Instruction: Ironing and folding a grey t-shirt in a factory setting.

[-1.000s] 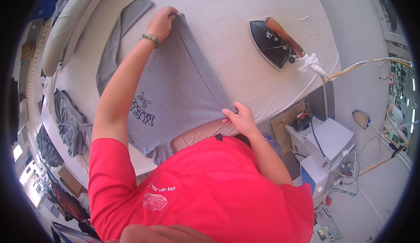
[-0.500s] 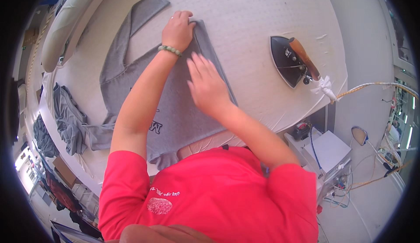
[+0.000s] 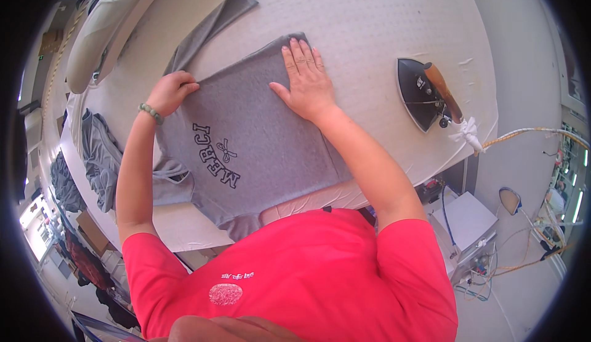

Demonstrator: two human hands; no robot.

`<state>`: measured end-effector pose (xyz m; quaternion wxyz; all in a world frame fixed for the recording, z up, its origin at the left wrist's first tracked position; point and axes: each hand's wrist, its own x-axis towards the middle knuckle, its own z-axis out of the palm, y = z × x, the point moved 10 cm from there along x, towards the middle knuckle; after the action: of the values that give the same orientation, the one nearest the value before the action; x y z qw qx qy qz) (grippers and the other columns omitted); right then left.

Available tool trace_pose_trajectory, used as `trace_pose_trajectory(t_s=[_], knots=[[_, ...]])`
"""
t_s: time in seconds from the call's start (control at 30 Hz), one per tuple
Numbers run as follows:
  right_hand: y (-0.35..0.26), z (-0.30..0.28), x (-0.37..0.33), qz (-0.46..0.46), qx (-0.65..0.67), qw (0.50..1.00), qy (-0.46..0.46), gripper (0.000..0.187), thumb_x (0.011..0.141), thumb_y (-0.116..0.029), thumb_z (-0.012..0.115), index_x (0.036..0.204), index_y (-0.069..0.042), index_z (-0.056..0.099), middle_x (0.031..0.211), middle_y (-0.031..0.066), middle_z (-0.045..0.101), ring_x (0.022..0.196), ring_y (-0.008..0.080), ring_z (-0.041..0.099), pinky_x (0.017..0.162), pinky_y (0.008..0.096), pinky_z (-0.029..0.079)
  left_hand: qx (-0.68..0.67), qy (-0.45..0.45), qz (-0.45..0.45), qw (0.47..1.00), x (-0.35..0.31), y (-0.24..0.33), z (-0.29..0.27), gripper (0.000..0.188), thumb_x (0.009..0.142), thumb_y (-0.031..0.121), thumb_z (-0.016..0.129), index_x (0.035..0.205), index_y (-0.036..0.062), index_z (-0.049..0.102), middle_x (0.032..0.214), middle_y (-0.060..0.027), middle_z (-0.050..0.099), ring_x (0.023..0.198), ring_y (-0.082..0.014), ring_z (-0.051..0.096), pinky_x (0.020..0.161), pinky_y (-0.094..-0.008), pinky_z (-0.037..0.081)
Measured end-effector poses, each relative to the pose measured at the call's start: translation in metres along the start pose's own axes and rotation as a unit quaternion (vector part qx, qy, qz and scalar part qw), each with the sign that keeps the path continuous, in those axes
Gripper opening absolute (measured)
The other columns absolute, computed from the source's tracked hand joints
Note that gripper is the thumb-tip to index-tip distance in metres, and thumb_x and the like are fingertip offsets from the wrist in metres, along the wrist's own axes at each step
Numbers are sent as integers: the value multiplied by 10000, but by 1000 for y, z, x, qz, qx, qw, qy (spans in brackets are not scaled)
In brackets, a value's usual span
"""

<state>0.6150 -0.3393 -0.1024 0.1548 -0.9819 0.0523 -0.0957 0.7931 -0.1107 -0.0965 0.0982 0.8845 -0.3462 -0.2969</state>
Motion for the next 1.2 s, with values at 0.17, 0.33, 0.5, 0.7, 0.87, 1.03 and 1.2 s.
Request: trace_pose_trajectory(t_s=[0.17, 0.33, 0.5, 0.7, 0.87, 1.03, 1.2], knots=[[-3, -6, 8, 31, -34, 999, 12, 763, 957, -489, 655, 1541, -49, 436, 1623, 181, 373, 1521, 329, 330, 1247, 471, 246, 132, 283, 99, 945, -15, 54, 2, 140, 897, 47, 634, 1018, 53, 704, 1116, -120, 697, 994, -331, 658, 841, -456, 517], [42, -34, 14, 109, 51, 987, 110, 500, 913, -304, 741, 1326, -54, 613, 1323, 158, 612, 1248, 298, 582, 1056, 426, 458, 31, 337, 268, 902, -28, 190, 53, 349, 907, 60, 606, 1248, 26, 671, 1357, -145, 638, 1280, -307, 601, 1108, -440, 459], [81, -31, 23, 209, 147, 965, 55, 278, 842, -188, 802, 1065, -50, 710, 959, 80, 681, 856, 227, 685, 773, 378, 561, 28, 349, 150, 925, 8, 199, 61, 471, 944, 111, 621, 1392, -25, 579, 1485, -176, 544, 1393, -321, 506, 1174, -443, 398], [83, -31, 42, 221, 196, 954, 50, 249, 850, -243, 815, 987, -48, 742, 922, 79, 725, 798, 184, 699, 730, 336, 567, -28, 395, 189, 899, 21, 208, 62, 518, 950, 152, 635, 1416, -57, 550, 1496, -195, 530, 1401, -347, 493, 1184, -459, 382], [101, -6, 46, 311, 291, 904, -21, 260, 862, -252, 811, 953, -19, 741, 899, 80, 752, 807, 135, 686, 732, 299, 556, -17, 392, 177, 903, 25, 212, 63, 519, 962, 168, 632, 1421, -59, 546, 1497, -202, 531, 1403, -351, 492, 1180, -465, 382], [105, 12, 46, 349, 368, 862, -18, 281, 863, -237, 804, 966, 11, 724, 876, 58, 731, 790, 116, 646, 719, 295, 544, -21, 387, 172, 906, 25, 214, 64, 519, 982, 197, 619, 1432, -50, 543, 1516, -188, 523, 1409, -347, 489, 1185, -475, 372], [114, 36, 29, 392, 470, 790, 39, 314, 888, -256, 793, 1027, 11, 707, 884, 39, 706, 770, 128, 631, 708, 303, 541, -3, 372, 160, 914, 32, 218, 73, 549, 1001, 283, 602, 1456, -16, 537, 1541, -160, 514, 1434, -337, 467, 1210, -487, 326]])
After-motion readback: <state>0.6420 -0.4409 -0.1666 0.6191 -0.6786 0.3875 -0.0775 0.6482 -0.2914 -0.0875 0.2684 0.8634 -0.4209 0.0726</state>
